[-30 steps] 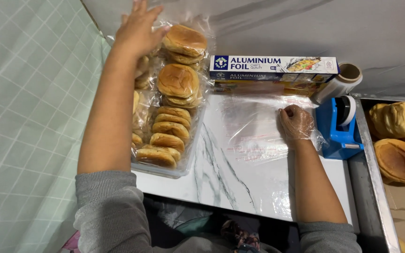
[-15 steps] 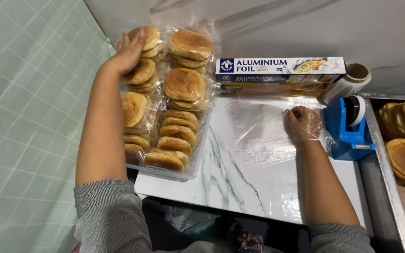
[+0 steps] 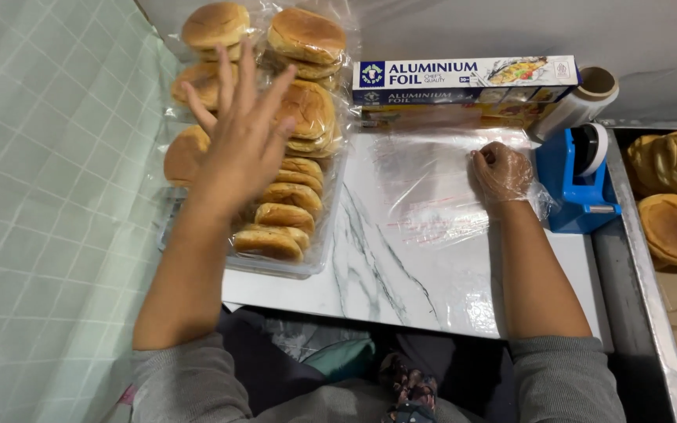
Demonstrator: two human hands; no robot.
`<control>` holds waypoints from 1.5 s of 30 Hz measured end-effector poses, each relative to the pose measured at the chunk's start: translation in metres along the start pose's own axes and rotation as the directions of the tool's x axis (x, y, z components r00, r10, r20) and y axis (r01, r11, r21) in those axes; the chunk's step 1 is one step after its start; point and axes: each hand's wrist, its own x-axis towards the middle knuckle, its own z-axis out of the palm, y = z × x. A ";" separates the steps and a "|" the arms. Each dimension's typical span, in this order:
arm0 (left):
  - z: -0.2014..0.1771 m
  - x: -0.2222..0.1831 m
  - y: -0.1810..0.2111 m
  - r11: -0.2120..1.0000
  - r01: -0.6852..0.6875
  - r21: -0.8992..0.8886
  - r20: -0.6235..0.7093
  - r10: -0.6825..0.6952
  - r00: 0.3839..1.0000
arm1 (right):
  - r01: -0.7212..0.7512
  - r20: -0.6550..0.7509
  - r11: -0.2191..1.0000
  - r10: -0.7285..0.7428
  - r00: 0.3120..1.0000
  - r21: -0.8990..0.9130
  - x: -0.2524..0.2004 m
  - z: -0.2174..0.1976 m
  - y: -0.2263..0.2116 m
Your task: The person is picking up individual burger buns and placing them into clear plastic bags for packaging.
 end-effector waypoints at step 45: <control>0.284 0.026 0.127 0.851 -0.045 -0.524 0.122 0.127 0.984 | 0.266 0.393 0.916 -0.373 0.841 0.300 -0.020 -0.057 -0.035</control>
